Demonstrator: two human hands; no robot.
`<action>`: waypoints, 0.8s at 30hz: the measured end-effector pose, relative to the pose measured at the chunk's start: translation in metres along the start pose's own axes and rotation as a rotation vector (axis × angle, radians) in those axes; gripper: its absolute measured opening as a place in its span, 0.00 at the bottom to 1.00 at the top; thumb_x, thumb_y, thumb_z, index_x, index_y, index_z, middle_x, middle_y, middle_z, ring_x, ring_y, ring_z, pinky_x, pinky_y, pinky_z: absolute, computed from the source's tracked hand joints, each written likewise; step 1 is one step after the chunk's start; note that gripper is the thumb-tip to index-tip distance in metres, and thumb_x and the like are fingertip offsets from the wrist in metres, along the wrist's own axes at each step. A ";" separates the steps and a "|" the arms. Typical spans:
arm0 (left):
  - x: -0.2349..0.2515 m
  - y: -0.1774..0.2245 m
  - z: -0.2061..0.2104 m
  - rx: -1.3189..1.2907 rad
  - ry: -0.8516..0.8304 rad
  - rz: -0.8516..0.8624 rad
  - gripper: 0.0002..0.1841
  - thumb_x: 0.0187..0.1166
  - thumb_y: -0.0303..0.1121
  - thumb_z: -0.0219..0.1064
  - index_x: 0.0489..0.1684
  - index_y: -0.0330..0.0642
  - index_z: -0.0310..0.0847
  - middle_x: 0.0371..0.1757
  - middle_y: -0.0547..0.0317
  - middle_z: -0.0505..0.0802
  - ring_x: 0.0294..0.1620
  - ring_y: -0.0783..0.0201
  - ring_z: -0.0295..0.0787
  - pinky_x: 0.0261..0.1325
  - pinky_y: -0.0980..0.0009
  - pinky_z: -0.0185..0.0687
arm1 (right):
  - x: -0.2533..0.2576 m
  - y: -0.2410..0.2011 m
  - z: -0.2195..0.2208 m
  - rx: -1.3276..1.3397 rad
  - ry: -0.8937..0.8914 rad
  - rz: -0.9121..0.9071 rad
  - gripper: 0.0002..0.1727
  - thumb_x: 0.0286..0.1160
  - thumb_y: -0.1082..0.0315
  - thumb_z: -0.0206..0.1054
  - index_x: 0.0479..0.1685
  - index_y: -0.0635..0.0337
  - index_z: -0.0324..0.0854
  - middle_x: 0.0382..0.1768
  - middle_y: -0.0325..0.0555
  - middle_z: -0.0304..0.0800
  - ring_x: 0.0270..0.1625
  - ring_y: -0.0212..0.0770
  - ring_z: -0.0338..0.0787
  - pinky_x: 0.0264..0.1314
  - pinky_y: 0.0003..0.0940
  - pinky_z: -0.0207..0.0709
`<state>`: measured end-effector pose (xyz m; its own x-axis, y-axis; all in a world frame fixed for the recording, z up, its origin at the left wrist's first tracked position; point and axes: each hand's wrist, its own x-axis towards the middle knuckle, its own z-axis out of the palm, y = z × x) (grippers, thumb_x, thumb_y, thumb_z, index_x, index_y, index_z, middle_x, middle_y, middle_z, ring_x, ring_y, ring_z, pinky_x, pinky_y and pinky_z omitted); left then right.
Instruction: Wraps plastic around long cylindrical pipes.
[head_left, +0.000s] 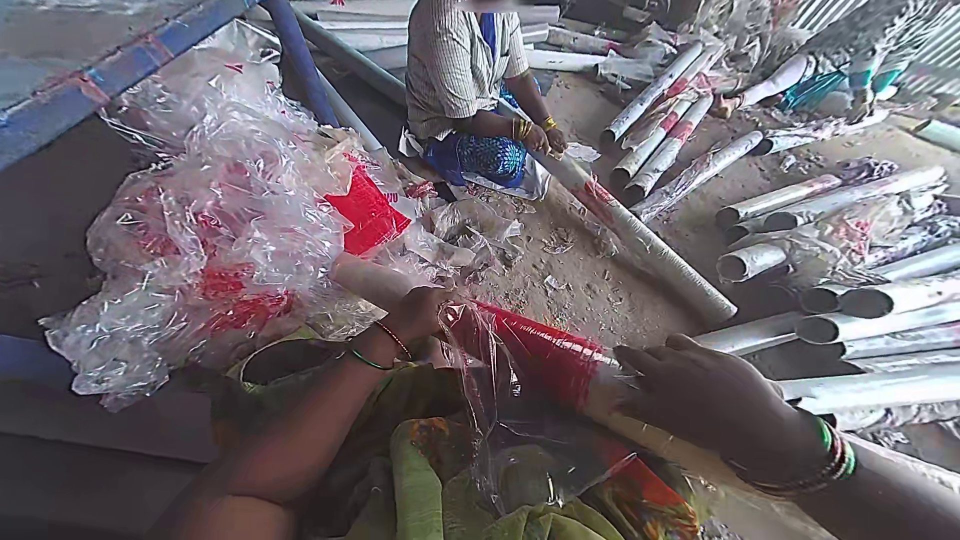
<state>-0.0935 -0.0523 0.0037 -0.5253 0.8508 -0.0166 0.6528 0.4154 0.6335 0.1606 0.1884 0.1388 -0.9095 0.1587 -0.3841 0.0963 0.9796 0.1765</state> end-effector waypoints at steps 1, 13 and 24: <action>-0.005 0.000 -0.001 -0.020 0.009 0.010 0.20 0.67 0.12 0.68 0.59 0.30 0.88 0.58 0.35 0.93 0.62 0.38 0.90 0.71 0.42 0.76 | 0.000 -0.001 0.002 -0.012 0.023 0.001 0.39 0.70 0.35 0.70 0.68 0.60 0.84 0.45 0.63 0.93 0.56 0.70 0.89 0.42 0.62 0.81; -0.087 -0.022 -0.014 0.036 0.121 0.247 0.13 0.77 0.25 0.62 0.47 0.35 0.94 0.55 0.47 0.96 0.62 0.45 0.93 0.68 0.47 0.83 | 0.007 0.001 0.008 -0.034 0.068 0.004 0.40 0.66 0.31 0.71 0.57 0.62 0.88 0.39 0.62 0.93 0.51 0.70 0.92 0.38 0.62 0.81; -0.213 0.036 0.053 0.143 0.237 0.061 0.17 0.78 0.30 0.58 0.53 0.44 0.94 0.58 0.56 0.96 0.65 0.47 0.92 0.70 0.47 0.81 | 0.016 0.026 0.014 0.081 -0.070 -0.057 0.40 0.67 0.32 0.71 0.60 0.62 0.88 0.45 0.68 0.93 0.56 0.74 0.89 0.51 0.71 0.78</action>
<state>0.0710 -0.2013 -0.0110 -0.5843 0.7838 0.2104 0.7489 0.4210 0.5118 0.1539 0.2186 0.1244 -0.8842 0.1075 -0.4546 0.0800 0.9936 0.0795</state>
